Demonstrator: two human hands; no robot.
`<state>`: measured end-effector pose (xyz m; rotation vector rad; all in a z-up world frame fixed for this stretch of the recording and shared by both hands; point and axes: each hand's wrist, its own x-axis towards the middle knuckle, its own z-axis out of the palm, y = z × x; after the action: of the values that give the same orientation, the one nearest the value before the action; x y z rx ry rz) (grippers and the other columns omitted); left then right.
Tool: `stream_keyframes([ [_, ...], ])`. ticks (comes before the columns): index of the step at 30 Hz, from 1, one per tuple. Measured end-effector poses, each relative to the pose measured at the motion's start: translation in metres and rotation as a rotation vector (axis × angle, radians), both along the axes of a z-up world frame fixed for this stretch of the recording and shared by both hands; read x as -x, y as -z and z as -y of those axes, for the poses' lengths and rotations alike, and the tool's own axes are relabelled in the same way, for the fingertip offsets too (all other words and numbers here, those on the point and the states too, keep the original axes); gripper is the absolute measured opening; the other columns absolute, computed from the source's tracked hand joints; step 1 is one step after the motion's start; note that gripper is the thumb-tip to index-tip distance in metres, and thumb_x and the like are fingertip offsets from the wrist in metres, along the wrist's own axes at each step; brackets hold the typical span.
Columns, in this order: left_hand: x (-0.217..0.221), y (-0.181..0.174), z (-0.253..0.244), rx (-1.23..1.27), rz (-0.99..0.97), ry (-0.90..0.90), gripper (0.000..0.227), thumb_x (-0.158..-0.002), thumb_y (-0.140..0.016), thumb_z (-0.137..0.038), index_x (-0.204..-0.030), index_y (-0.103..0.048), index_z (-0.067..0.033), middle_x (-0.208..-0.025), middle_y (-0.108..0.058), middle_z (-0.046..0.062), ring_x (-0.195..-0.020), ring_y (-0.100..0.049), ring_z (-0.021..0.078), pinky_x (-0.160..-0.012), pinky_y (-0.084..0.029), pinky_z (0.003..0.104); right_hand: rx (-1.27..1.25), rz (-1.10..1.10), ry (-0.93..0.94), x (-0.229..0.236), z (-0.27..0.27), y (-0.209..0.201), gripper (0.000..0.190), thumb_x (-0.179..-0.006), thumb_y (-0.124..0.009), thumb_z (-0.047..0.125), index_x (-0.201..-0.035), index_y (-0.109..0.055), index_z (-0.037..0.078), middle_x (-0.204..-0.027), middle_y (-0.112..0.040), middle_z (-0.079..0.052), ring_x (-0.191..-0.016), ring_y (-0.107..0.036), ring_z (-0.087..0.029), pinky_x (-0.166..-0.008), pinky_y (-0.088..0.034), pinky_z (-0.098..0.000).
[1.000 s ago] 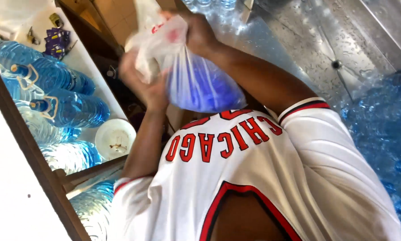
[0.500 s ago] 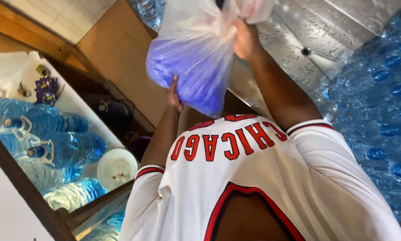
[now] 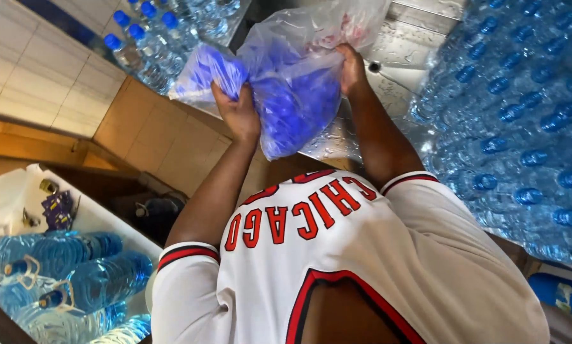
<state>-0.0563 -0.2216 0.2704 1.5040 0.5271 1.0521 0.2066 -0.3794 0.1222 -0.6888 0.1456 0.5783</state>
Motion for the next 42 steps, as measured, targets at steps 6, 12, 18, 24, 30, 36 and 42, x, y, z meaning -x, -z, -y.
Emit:
stream_keyframes([
  [6,-0.053,0.001,-0.009,0.235,0.177,0.113,0.089,-0.104,-0.075,-0.006,-0.174,-0.022,0.0009,-0.160,-0.060,0.024,-0.141,-0.064,0.0321,-0.124,-0.051,0.045,0.657,0.132,-0.127,0.010,0.016,-0.066,0.025,-0.086,-0.082,0.028,-0.102,-0.082,0.009,-0.083,-0.081,-0.006,-0.066,-0.076,-0.024,-0.063,-0.058,-0.0384],
  [12,-0.053,-0.007,-0.011,0.094,0.128,0.120,0.061,-0.107,-0.072,-0.007,-0.161,-0.044,-0.0046,-0.137,-0.076,0.019,-0.124,-0.076,0.0330,-0.112,-0.063,0.046,0.830,0.255,-0.141,-0.019,0.015,-0.070,0.077,-0.075,-0.088,0.041,-0.140,-0.071,0.003,-0.144,-0.079,-0.015,-0.135,-0.076,-0.036,-0.108,-0.059,-0.0520],
  [18,-0.045,0.008,-0.019,0.114,0.011,-0.069,0.081,-0.104,-0.078,-0.017,-0.171,-0.033,-0.0023,-0.146,-0.074,0.014,-0.133,-0.072,0.0273,-0.118,-0.058,0.041,0.683,0.371,-0.141,-0.020,0.008,-0.079,0.057,-0.082,-0.082,0.033,-0.135,-0.077,0.013,-0.120,-0.087,-0.008,-0.105,-0.086,-0.028,-0.083,-0.070,-0.0409],
  [24,-0.038,-0.032,-0.005,0.009,0.086,0.109,0.061,-0.109,-0.072,-0.017,-0.161,-0.043,-0.0039,-0.143,-0.071,0.015,-0.129,-0.071,0.0274,-0.119,-0.055,0.041,0.723,0.220,-0.065,-0.013,0.001,-0.084,0.058,-0.072,-0.085,0.029,-0.123,-0.077,0.004,-0.111,-0.087,-0.014,-0.093,-0.088,-0.033,-0.073,-0.070,-0.0459],
  [30,-0.021,-0.020,-0.011,-0.053,0.125,0.093,0.040,-0.108,-0.069,-0.016,-0.146,-0.057,-0.0101,-0.124,-0.073,0.009,-0.113,-0.071,0.0227,-0.104,-0.058,0.039,0.624,0.341,0.031,-0.030,-0.004,-0.076,0.056,-0.077,-0.085,0.029,-0.128,-0.075,0.008,-0.120,-0.088,-0.013,-0.113,-0.088,-0.034,-0.091,-0.071,-0.0453],
  [36,0.000,-0.018,-0.015,-0.048,0.173,0.132,0.037,-0.108,-0.068,-0.010,-0.144,-0.057,-0.0083,-0.122,-0.072,0.011,-0.112,-0.071,0.0249,-0.103,-0.059,0.042,0.545,0.458,-0.205,-0.026,0.001,-0.093,0.050,-0.078,-0.087,0.026,-0.126,-0.081,0.014,-0.120,-0.089,-0.007,-0.110,-0.087,-0.029,-0.095,-0.070,-0.0434],
  [42,0.032,-0.012,-0.018,-0.031,0.080,0.073,0.040,-0.107,-0.066,-0.010,-0.145,-0.055,-0.0045,-0.123,-0.073,0.015,-0.113,-0.072,0.0277,-0.101,-0.062,0.043,0.451,0.429,0.049,-0.021,-0.012,-0.103,0.040,-0.076,-0.084,0.022,-0.113,-0.079,0.008,-0.106,-0.088,-0.010,-0.101,-0.088,-0.032,-0.086,-0.069,-0.0452],
])
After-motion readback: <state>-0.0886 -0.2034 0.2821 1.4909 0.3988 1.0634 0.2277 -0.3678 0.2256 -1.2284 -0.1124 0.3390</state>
